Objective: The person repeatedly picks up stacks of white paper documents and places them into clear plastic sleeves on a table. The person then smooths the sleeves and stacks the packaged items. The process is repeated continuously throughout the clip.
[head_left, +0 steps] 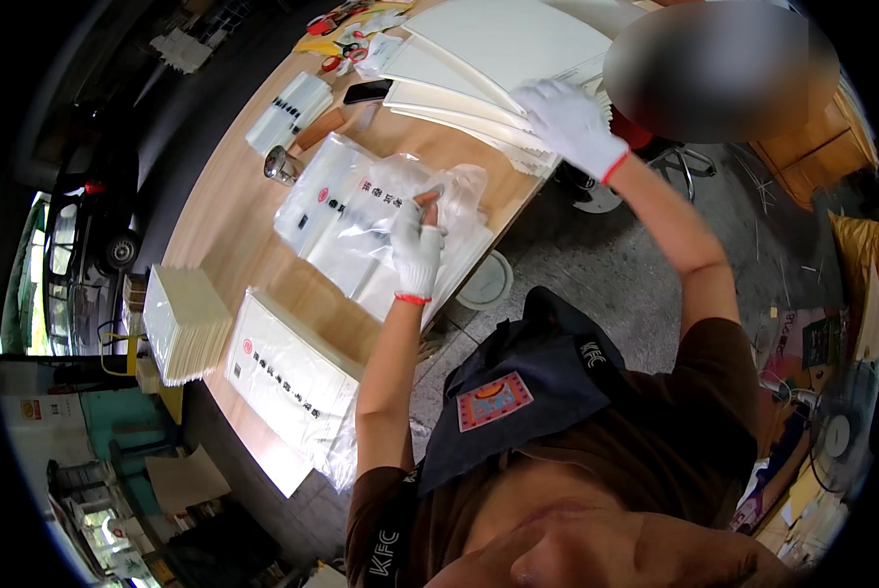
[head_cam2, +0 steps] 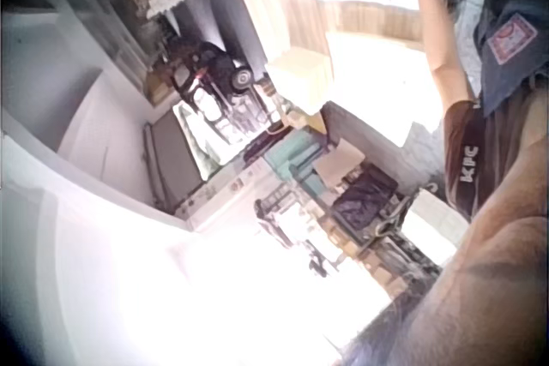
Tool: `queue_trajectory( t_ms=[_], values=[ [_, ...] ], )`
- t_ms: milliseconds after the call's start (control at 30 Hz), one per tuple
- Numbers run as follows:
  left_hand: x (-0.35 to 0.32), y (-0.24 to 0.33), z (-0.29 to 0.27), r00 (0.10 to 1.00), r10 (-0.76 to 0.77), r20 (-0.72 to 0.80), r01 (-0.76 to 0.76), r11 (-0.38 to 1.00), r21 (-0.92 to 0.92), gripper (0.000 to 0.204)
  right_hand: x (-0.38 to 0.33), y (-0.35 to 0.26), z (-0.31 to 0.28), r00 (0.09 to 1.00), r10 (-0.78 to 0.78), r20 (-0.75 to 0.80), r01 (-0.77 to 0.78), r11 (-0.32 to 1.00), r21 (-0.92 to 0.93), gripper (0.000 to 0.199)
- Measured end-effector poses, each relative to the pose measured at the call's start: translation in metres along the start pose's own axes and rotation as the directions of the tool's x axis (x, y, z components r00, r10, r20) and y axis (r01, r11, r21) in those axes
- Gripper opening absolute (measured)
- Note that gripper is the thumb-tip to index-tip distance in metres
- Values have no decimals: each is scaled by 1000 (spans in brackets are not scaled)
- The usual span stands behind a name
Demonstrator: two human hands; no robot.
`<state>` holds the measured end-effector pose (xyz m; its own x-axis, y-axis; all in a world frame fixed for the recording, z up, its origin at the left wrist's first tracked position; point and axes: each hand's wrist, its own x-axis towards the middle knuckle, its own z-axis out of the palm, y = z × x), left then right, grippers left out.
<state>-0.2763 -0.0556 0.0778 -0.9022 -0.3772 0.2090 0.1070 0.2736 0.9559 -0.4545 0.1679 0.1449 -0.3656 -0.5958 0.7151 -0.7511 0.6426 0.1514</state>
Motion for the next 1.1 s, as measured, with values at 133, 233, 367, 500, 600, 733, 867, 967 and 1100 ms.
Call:
queue_trajectory(
  t_ms=[133,233,367,500,600,733,867,967,1100],
  values=[
    [31,9,18,986,-42,161,68,985,-161,22,8,40,11,886,-53,461,70,997,-20,18],
    [53,12,40,961,55,273,16,968,-251,32,19,47,11,846,-131,516,189,980,-62,18],
    [67,39,63,884,-193,425,397,789,-469,44,28,24,-25,905,-333,267,309,943,127,11],
    [69,52,63,852,-463,245,503,590,-632,39,-9,-56,-82,918,-321,233,226,905,360,26],
    [55,40,5,847,-428,314,527,750,-400,32,-6,-32,-102,814,216,540,-392,889,236,46],
    [64,21,-39,816,-444,370,440,892,100,30,-78,3,-29,811,280,513,-571,185,800,51],
    [14,36,13,921,-98,377,-117,853,508,60,-62,-70,-22,834,285,472,-534,203,821,61],
    [-23,70,42,848,-241,471,-65,836,545,87,-44,-96,-43,768,353,535,-640,445,626,44],
    [3,23,-15,980,-48,192,82,982,-170,61,-64,-76,-43,894,212,393,-404,762,507,25]
  ],
)
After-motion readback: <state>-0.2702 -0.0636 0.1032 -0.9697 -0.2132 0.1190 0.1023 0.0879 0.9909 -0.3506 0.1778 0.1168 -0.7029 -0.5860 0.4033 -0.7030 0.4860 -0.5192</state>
